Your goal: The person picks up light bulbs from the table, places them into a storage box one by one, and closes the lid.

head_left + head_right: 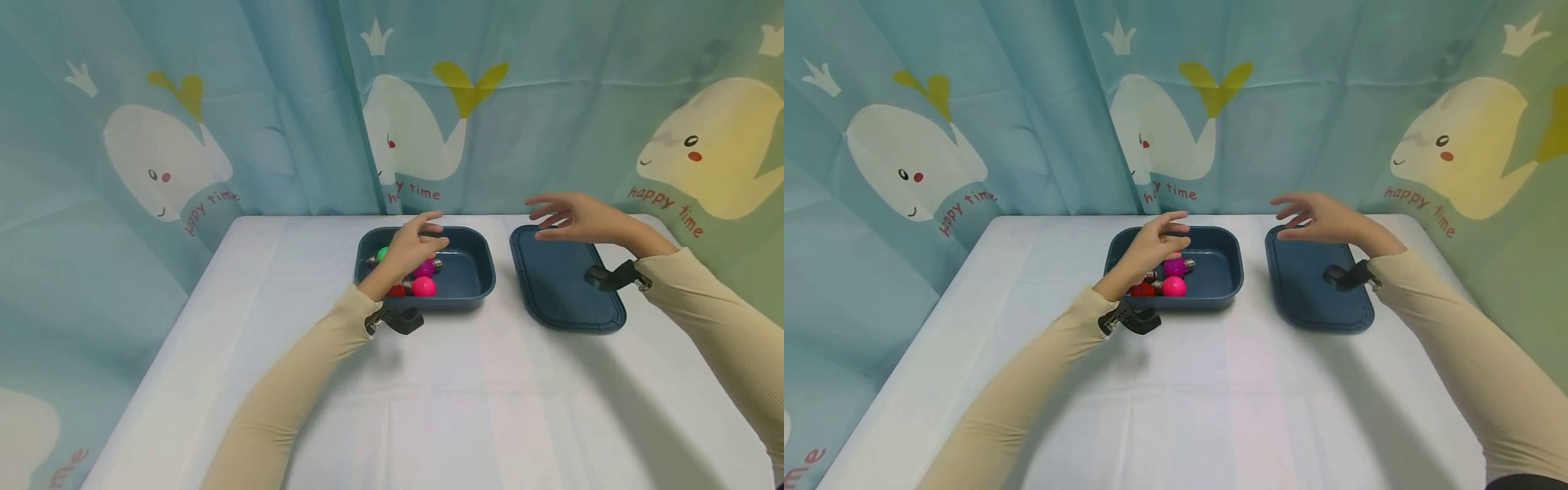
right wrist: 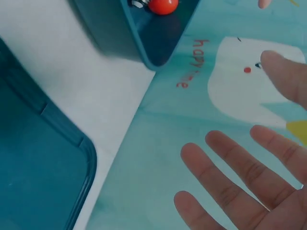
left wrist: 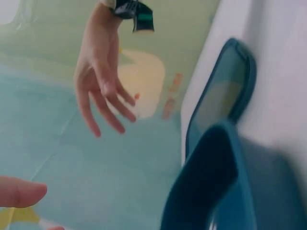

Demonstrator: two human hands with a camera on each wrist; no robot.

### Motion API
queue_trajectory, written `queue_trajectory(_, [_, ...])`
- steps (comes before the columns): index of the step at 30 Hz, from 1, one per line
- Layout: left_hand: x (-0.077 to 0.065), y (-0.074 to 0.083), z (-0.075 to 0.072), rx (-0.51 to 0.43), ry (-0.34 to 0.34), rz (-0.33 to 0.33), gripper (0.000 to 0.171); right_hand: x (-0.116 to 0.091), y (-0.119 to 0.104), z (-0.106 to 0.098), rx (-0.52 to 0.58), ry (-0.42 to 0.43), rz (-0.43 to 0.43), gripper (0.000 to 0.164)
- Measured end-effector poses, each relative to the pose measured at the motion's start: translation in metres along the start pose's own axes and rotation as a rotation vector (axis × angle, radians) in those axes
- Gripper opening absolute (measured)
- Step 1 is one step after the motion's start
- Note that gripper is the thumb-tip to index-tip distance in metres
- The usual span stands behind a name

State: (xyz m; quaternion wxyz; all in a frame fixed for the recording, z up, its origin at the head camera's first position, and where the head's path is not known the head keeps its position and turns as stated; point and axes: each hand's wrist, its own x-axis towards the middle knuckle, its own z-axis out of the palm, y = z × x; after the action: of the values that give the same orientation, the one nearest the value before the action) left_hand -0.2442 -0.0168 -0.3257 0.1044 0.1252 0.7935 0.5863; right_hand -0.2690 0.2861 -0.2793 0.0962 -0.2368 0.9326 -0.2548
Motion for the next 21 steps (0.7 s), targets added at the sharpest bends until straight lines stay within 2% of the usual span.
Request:
queue_trajectory(5, [0.01, 0.001, 0.03, -0.011, -0.05, -0.003, 0.052, -0.016, 0.02, -0.001, -0.013, 0.046, 0.02, 0.058])
queue_trajectory(9, [0.016, 0.003, 0.054, -0.027, -0.074, -0.014, 0.051, -0.028, 0.039, -0.001, -0.032, 0.068, 0.075, 0.056])
queue_trajectory(16, [0.026, 0.005, 0.093, -0.016, -0.053, -0.022, 0.047, -0.044, 0.073, 0.003, -0.043, 0.062, 0.226, 0.06])
queue_trajectory(21, [0.032, 0.004, 0.119, 0.026, -0.044, -0.018, 0.046, -0.055, 0.092, 0.006, -0.009, 0.064, 0.282, 0.061])
